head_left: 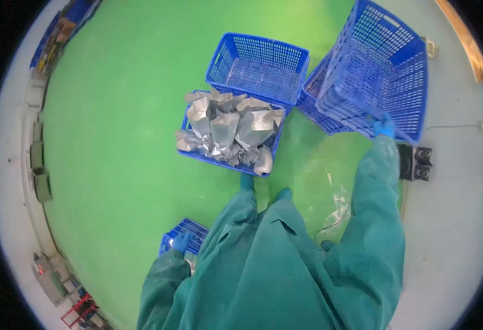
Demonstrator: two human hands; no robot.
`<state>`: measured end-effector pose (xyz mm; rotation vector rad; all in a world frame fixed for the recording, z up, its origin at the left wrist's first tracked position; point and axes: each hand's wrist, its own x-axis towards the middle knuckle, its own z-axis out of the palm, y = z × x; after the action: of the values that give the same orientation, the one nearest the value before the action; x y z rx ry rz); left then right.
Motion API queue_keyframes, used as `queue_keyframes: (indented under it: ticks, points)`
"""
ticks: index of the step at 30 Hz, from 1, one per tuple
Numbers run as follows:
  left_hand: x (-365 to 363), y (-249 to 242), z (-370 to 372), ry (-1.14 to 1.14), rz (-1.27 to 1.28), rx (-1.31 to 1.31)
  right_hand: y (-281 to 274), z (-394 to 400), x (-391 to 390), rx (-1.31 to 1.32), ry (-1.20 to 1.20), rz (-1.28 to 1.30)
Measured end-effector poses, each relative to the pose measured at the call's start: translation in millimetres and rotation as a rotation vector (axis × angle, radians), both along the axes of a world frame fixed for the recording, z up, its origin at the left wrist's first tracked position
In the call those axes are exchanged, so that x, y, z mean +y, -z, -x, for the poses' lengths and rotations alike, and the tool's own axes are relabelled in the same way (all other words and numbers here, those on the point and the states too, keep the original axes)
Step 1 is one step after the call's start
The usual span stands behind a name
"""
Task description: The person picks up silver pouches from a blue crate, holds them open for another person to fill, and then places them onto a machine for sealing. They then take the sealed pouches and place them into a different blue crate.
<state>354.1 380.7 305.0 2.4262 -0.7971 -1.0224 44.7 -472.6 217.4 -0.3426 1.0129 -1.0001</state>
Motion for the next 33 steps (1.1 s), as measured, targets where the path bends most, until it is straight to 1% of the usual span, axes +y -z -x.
queue_keyframes:
  ticks: [1,3,4,5,7,9,10,11,12,13,14,15,16,17,18,19,20,21,22,23,24,25,26,27,28,29,30,31,33]
  points:
    - [28,17,-12,-0.016,-0.102,0.04,22,-24,26,-0.003,0.083,0.0]
    - [80,52,-40,-0.046,-0.314,0.12,51,-62,56,-0.001,0.195,0.03]
    - [100,64,-56,-0.012,-0.328,0.116,57,-74,58,0.007,0.234,0.058]
    - [111,66,-80,-0.19,-0.337,0.142,63,-78,54,0.041,0.269,0.101]
    - [122,79,-139,-0.31,-0.384,0.197,71,-80,44,0.173,0.325,0.094]
    - [85,63,-182,-0.434,-0.296,0.264,85,-72,46,0.422,0.42,0.081]
    - [105,85,-220,-0.351,-0.361,0.299,91,-69,61,0.621,0.48,0.049]
    - [107,88,-245,-0.315,-0.401,0.315,104,-65,87,0.875,0.534,0.016]
    - [83,93,-272,-0.352,-0.39,0.321,121,-67,124,1.119,0.517,0.003]
    - [63,104,-296,-0.385,-0.368,0.323,178,-63,166,1.361,0.53,0.294]
    - [57,122,-327,-0.356,-0.37,0.368,159,-114,227,1.69,0.265,0.141]
    - [41,140,-354,-0.324,-0.371,0.371,207,-119,257,1.948,-0.534,0.317]
    - [17,159,-380,-0.379,-0.375,0.382,254,-124,286,1.957,-1.173,0.76]
    - [-6,184,-409,-0.433,-0.375,0.392,260,-151,310,1.652,-1.089,0.397]
    - [-22,225,-449,-0.372,-0.314,0.352,261,-180,334,1.405,-0.906,0.062]
    - [-39,265,-483,-0.307,-0.258,0.316,288,-200,337,1.446,-0.768,0.102]
    - [-71,291,-501,-0.285,-0.268,0.247,318,-212,343,1.482,-0.633,0.133]
    - [-112,315,-513,-0.264,-0.279,0.176,305,-231,333,1.361,-0.677,0.067]
    - [-151,334,-510,-0.327,-0.306,0.187,292,-247,323,1.236,-0.72,0.003]
    - [-177,355,-504,-0.394,-0.341,0.195,329,-257,321,1.218,-0.678,0.07]
    - [-187,391,-512,-0.361,-0.366,0.191,363,-263,321,1.204,-0.635,0.136]
    - [-190,422,-521,-0.373,-0.129,0.47,367,-269,324,1.293,-0.541,0.22]
    - [-197,448,-522,-0.407,0.073,0.792,353,-269,326,1.293,-0.543,0.197]
    - [-203,476,-519,-0.335,0.071,0.747,356,-264,327,1.181,-0.547,0.213]
    - [-217,492,-499,-0.214,0.0,0.517,345,-260,331,1.064,-0.538,0.167]
    - [-236,507,-472,-0.079,-0.083,0.267,363,-261,331,1.105,-0.523,0.127]
    - [-242,513,-447,-0.009,-0.128,0.131,374,-262,335,1.021,-0.489,0.2]
    - [-257,520,-417,0.065,-0.126,0.061,381,-260,335,0.939,-0.45,0.29]
    - [-273,535,-371,0.17,-0.096,-0.004,392,-266,340,1.233,-0.435,0.345]
